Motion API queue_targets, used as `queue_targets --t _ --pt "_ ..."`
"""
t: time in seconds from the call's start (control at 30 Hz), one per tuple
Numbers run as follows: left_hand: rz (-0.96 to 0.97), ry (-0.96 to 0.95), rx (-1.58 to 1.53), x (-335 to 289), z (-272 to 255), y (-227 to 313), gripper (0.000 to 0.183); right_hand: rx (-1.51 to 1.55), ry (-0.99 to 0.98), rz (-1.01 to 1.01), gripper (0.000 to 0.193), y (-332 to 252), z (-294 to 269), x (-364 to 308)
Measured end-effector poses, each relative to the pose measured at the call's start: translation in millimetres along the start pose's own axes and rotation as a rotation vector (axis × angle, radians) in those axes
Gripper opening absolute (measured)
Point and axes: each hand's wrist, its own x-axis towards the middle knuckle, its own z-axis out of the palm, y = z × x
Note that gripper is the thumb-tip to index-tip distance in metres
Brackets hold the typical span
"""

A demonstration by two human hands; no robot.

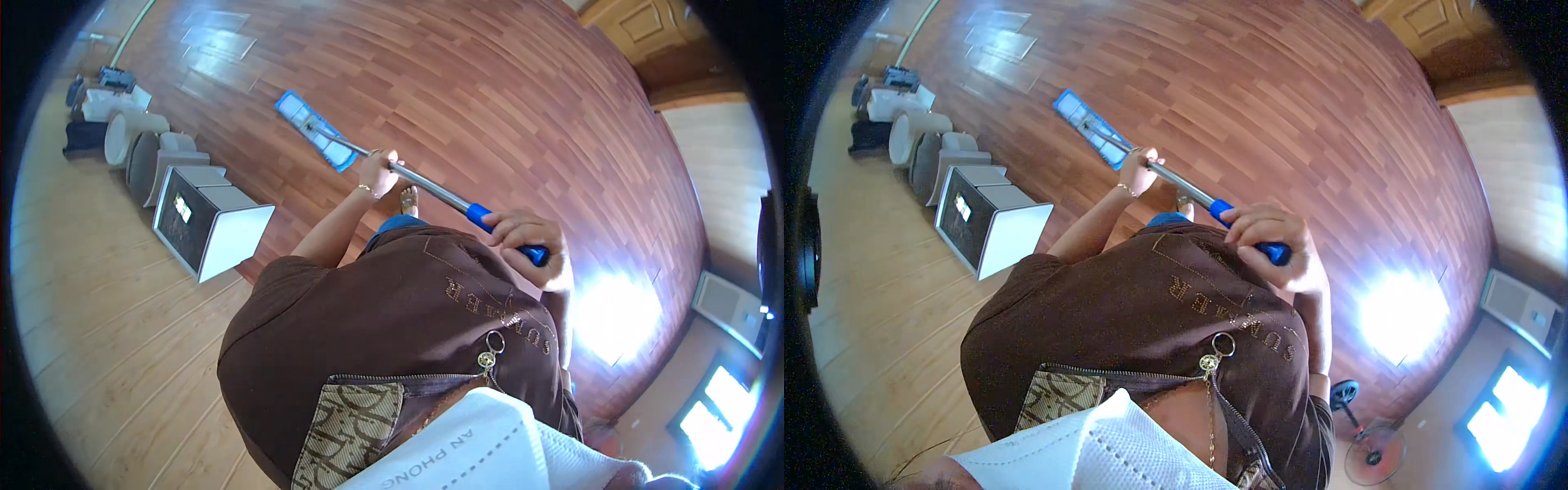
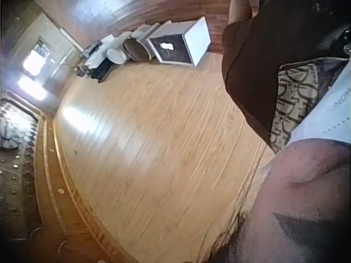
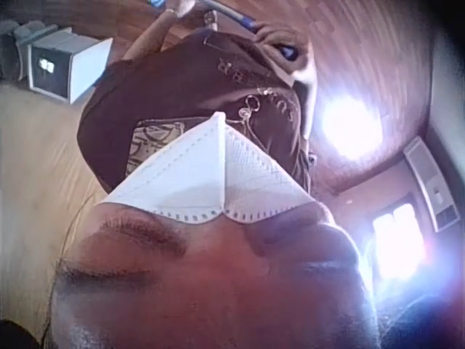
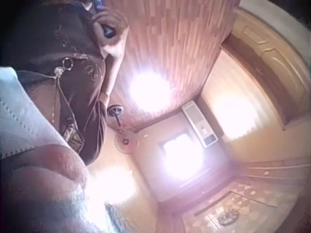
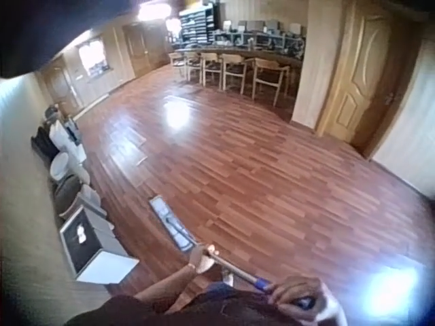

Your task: Mopping a wooden floor using a flat mop.

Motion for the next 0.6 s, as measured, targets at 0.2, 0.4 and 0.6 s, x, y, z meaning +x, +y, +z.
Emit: queue_targets --t 0.2,0.4,0.6 --pt "0.282 -0.087 -0.142 -8 68 74 0.031 -0.175 0.203 0.017 0.007 -22 8 -119" --pt "0.485 -0.329 -0.333 -17 131 145 0.029 -0.476 0.356 -0.034 0.014 -46 16 -202" --pt "0.619 -0.477 -0.226 -49 173 226 0.021 -0.657 0.515 -0.108 0.016 -71 27 -274"
